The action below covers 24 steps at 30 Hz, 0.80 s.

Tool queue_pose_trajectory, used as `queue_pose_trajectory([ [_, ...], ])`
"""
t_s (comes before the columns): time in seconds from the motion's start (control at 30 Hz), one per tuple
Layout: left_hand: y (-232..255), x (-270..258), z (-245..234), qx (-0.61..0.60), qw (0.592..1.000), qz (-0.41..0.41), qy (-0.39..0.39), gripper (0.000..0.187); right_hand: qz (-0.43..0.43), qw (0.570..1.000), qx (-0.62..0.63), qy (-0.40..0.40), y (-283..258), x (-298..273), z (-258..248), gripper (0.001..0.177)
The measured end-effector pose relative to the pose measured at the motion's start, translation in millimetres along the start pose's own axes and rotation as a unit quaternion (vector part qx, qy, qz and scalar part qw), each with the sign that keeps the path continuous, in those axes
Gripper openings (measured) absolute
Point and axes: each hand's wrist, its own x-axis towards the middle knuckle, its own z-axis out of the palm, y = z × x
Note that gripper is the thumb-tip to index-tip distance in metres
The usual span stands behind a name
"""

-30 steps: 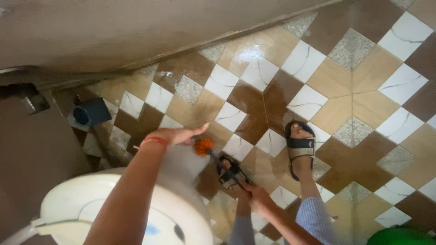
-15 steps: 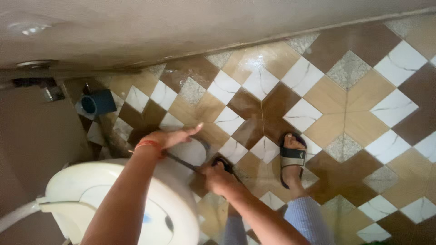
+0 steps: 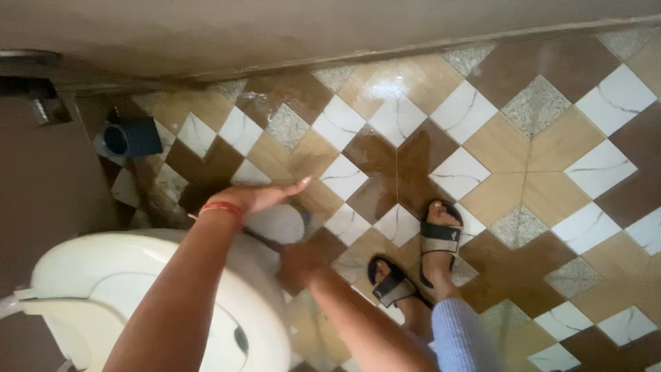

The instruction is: The person scrubs the toilet bowl and seat using a long-handled brush. They lift the seat to clean underneath and continue scrubbing the interior surfaces.

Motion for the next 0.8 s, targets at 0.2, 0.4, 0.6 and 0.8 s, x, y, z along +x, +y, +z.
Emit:
queue_pose_trajectory([
  [0.2, 3.3, 6.3, 15.0, -0.002, 0.999, -0.036, 0.016, 0.099, 0.066, 0.996, 0.02, 0.053, 76.5, -42.8, -5.8, 0.051],
  [0.4, 26.0, 2.0, 34.2, 0.061, 0.996, 0.044, 0.048, 0.1, 0.179, 0.981, -0.013, 0.069, 154.6, -121.0, 24.7, 0.051],
  [0.6, 16.8, 25.6, 30.1, 0.043, 0.996, 0.077, -0.006, 0.093, 0.181, 0.973, -0.02, 0.14, 170.7, -78.7, 74.8, 0.04],
  [0.8, -2.8, 19.4, 33.2, 0.049, 0.996, 0.07, 0.034, 0.088, 0.178, 0.98, 0.039, 0.083, 138.5, -129.0, 115.7, 0.039],
])
